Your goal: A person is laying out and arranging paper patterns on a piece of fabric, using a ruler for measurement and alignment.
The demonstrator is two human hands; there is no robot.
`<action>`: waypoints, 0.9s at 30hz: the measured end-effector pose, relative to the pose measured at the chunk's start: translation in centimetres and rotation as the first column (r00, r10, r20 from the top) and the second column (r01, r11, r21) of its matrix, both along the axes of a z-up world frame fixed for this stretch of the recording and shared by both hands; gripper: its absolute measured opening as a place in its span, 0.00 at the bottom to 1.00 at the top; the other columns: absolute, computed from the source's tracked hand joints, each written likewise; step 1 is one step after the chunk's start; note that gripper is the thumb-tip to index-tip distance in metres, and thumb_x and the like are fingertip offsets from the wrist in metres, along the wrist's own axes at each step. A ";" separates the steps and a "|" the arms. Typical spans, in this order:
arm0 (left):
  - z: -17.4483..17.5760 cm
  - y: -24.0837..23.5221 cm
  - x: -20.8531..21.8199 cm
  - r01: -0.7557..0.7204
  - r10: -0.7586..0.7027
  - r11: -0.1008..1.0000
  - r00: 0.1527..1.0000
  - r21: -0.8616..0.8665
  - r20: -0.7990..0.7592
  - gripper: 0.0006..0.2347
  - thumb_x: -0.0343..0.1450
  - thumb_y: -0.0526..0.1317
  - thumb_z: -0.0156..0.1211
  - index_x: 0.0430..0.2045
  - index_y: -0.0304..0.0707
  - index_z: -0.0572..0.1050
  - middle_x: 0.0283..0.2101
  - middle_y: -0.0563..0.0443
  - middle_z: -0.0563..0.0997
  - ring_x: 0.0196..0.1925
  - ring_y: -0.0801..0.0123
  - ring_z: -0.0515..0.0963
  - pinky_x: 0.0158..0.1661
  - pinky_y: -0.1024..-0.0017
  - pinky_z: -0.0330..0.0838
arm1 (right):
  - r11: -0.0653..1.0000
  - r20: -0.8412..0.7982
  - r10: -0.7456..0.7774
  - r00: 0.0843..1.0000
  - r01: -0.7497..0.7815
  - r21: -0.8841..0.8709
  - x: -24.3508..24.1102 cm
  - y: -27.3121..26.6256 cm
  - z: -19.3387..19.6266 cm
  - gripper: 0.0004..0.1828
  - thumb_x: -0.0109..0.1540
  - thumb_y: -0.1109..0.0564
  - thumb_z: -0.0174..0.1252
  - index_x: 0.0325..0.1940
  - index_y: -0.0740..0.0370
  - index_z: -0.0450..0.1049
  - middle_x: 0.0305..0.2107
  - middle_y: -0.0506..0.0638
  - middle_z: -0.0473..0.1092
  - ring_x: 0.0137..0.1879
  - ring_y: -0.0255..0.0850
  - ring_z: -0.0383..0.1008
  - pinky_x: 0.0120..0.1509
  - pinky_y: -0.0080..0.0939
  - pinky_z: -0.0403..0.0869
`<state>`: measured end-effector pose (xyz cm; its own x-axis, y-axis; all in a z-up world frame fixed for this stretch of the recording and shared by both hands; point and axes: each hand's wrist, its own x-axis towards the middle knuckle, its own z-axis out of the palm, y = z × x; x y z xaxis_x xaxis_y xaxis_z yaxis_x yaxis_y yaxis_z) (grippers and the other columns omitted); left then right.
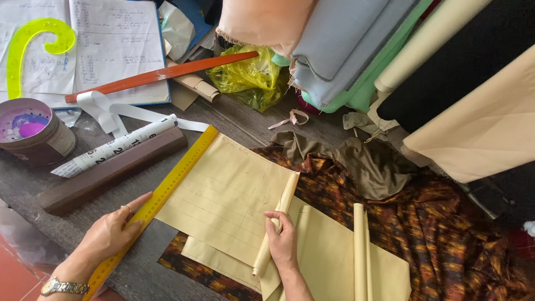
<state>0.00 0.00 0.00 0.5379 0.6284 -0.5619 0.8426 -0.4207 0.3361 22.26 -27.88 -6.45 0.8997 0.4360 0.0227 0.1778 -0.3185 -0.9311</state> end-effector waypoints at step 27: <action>-0.6 0.1 -0.1 0.018 -0.017 1.000 1.000 0.024 -0.020 0.27 0.71 0.46 0.44 0.66 0.83 0.50 0.45 0.54 0.82 0.36 0.64 0.82 0.37 0.68 0.75 | 1.000 -0.001 0.012 1.000 -0.012 -0.009 -0.1 0.0 0.4 0.10 0.56 0.58 0.54 0.39 0.58 0.78 0.38 0.47 0.76 0.51 0.39 0.75 0.60 0.38 0.71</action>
